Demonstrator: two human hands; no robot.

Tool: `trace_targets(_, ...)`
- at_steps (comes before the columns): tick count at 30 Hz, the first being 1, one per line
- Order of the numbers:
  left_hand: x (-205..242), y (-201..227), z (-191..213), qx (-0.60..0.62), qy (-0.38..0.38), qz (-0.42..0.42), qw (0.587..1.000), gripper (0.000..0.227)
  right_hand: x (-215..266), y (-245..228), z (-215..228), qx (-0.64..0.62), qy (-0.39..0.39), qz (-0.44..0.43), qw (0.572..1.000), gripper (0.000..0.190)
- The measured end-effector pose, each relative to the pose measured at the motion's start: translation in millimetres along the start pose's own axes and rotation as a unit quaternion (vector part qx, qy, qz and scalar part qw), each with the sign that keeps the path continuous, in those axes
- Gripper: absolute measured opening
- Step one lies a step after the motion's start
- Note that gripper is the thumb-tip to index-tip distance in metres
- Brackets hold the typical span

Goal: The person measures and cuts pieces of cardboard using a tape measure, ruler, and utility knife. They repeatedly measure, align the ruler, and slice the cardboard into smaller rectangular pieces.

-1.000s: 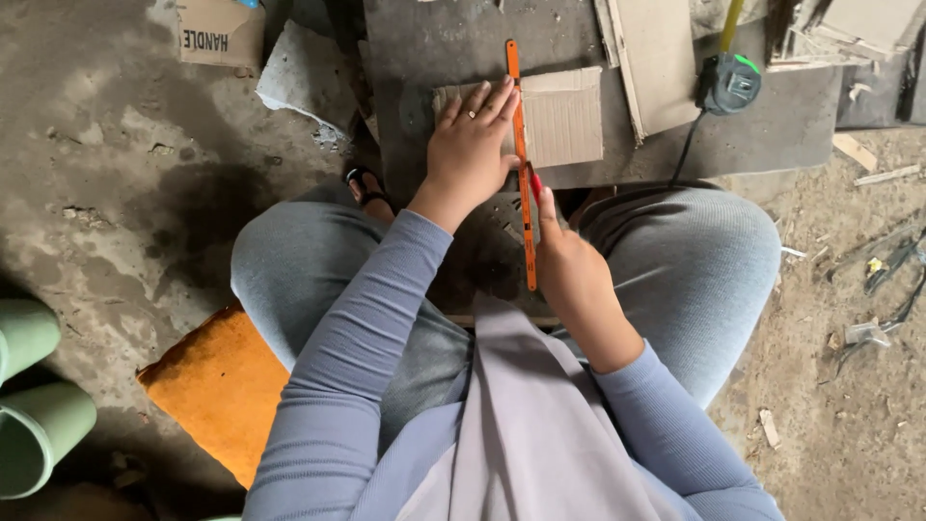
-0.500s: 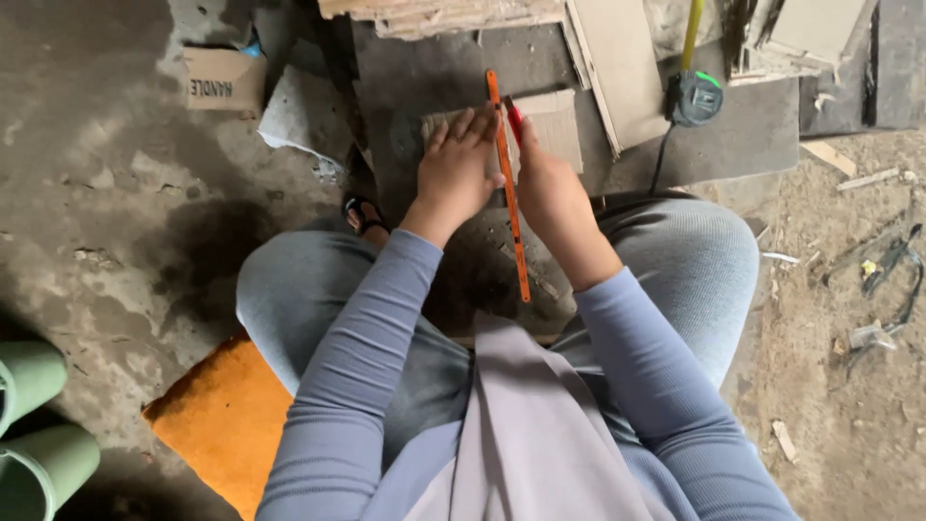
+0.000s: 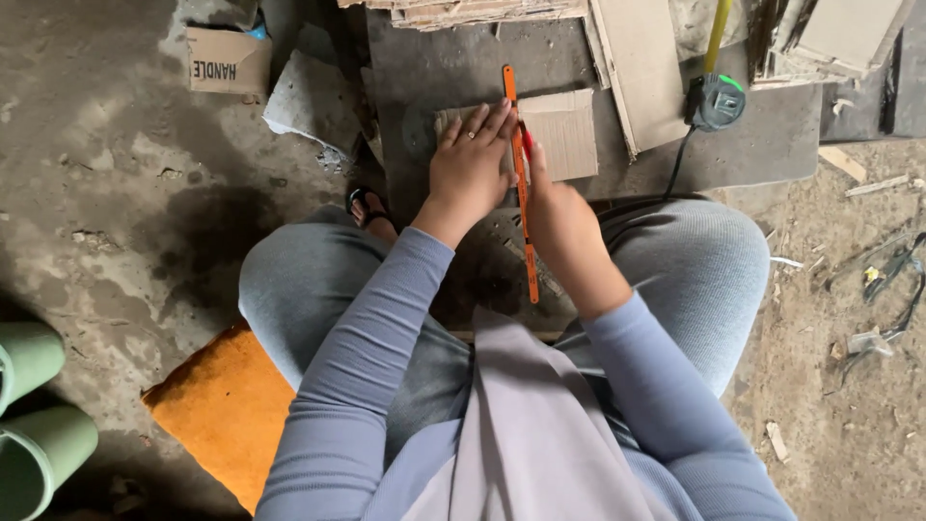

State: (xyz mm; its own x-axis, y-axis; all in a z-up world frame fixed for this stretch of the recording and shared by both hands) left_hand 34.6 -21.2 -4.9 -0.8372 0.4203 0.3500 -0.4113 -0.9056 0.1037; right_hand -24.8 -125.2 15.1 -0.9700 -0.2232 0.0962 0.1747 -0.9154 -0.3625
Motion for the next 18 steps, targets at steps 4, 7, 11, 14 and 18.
trace_targets(4,-2.1,-0.4,-6.8,-0.010,0.104,-0.019,0.994,0.068,30.1,-12.3,7.0,-0.017,-0.038,-0.022,0.999,0.070)
trace_targets(7,-3.4,0.0,-6.1,-0.028,0.095,-0.025,0.995,0.070,48.6,-9.2,1.4,-0.037,-0.063,-0.057,0.996,0.073)
trace_targets(11,-1.5,1.9,-6.1,-0.028,0.082,-0.029,0.996,0.071,70.3,-3.8,-8.8,-0.039,-0.073,-0.076,0.994,0.069)
trace_targets(14,-0.8,1.5,-8.3,-0.025,0.086,-0.029,0.996,0.071,71.8,-2.1,-2.9,-0.078,-0.084,-0.082,0.990,0.068)
trace_targets(18,1.3,0.6,-7.9,-0.015,0.069,-0.037,0.997,0.070,59.7,20.7,21.6,-0.217,-0.157,-0.191,0.945,0.058)
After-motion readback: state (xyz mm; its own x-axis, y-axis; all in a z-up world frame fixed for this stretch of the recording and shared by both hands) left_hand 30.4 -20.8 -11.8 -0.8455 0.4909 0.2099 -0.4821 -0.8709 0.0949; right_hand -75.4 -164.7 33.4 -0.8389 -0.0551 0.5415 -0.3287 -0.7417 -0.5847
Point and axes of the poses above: each hand's wrist, its own x-axis away from the middle knuckle, its own z-axis out of the back of the hand, y = z × x, the point moved 4 cm from there along -x, towards the middle knuckle, and after that the axes turned 15 degrees about -x, right-handed, at the moved point
